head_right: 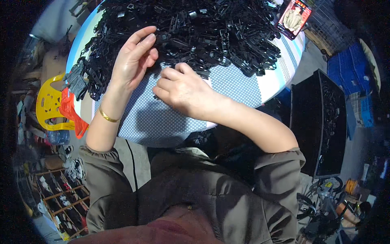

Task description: Manually assemble and inspect small black plastic cable connectors at a factory workstation.

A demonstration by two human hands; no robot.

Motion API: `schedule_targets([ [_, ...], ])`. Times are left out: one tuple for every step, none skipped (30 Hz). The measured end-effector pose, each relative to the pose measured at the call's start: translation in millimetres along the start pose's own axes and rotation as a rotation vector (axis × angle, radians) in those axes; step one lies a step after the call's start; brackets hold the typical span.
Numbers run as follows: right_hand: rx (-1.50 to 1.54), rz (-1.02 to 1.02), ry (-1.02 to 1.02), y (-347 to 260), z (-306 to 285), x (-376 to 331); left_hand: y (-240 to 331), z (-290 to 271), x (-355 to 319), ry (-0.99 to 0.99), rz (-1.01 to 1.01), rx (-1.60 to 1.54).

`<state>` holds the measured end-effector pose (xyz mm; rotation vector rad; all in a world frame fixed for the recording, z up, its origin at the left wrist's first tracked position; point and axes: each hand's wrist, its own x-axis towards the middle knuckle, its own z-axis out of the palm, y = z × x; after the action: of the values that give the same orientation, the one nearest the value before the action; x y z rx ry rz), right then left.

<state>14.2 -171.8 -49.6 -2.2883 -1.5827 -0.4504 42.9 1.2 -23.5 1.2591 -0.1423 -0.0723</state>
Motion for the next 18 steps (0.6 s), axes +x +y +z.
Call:
schedule_targets([
  [0.033,-0.053,0.099,1,2,0,-2,0,1,-0.010,0.011,0.007],
  [0.065,-0.107,0.198,2,1,-1,-3,4,2,-0.019,0.012,0.005],
  [0.126,-0.137,0.286,4,-2,0,-5,7,-1,-0.011,-0.012,-0.020],
  [0.125,-0.136,0.286,6,-8,0,-6,10,-2,-0.004,-0.037,-0.044],
  [0.168,-0.068,0.379,8,-16,0,-8,10,-3,-0.065,-0.055,-0.075],
  [0.214,-0.004,0.472,11,-23,-1,-4,18,-8,-0.086,-0.061,-0.057],
  [0.217,0.081,0.496,17,-27,-6,-7,17,-9,-0.138,-0.068,-0.070],
  [0.144,0.120,0.591,27,-27,-7,-10,16,-10,-0.188,-0.075,-0.083],
  [0.219,0.235,0.591,31,-28,-11,-11,23,-13,-0.217,-0.077,-0.152],
  [0.294,0.350,0.588,34,-28,-14,-13,27,-16,-0.209,-0.078,-0.153],
  [0.296,0.347,0.588,35,-29,-15,-12,31,-20,-0.197,-0.072,-0.092],
  [0.308,0.372,0.582,36,-31,-17,-11,33,-22,-0.189,-0.068,-0.032],
  [0.321,0.397,0.575,36,-32,-17,-13,33,-22,-0.191,-0.068,-0.033],
  [0.320,0.397,0.575,36,-31,-18,-15,32,-21,-0.196,-0.064,-0.008],
  [0.319,0.412,0.575,35,-31,-18,-16,32,-22,-0.200,-0.060,0.018],
  [0.318,0.426,0.575,34,-30,-18,-17,32,-22,-0.199,-0.059,0.017],
  [0.318,0.425,0.574,33,-30,-18,-17,33,-23,-0.195,-0.052,0.045],
  [0.330,0.449,0.572,32,-30,-18,-18,33,-24,-0.190,-0.047,0.074],
])
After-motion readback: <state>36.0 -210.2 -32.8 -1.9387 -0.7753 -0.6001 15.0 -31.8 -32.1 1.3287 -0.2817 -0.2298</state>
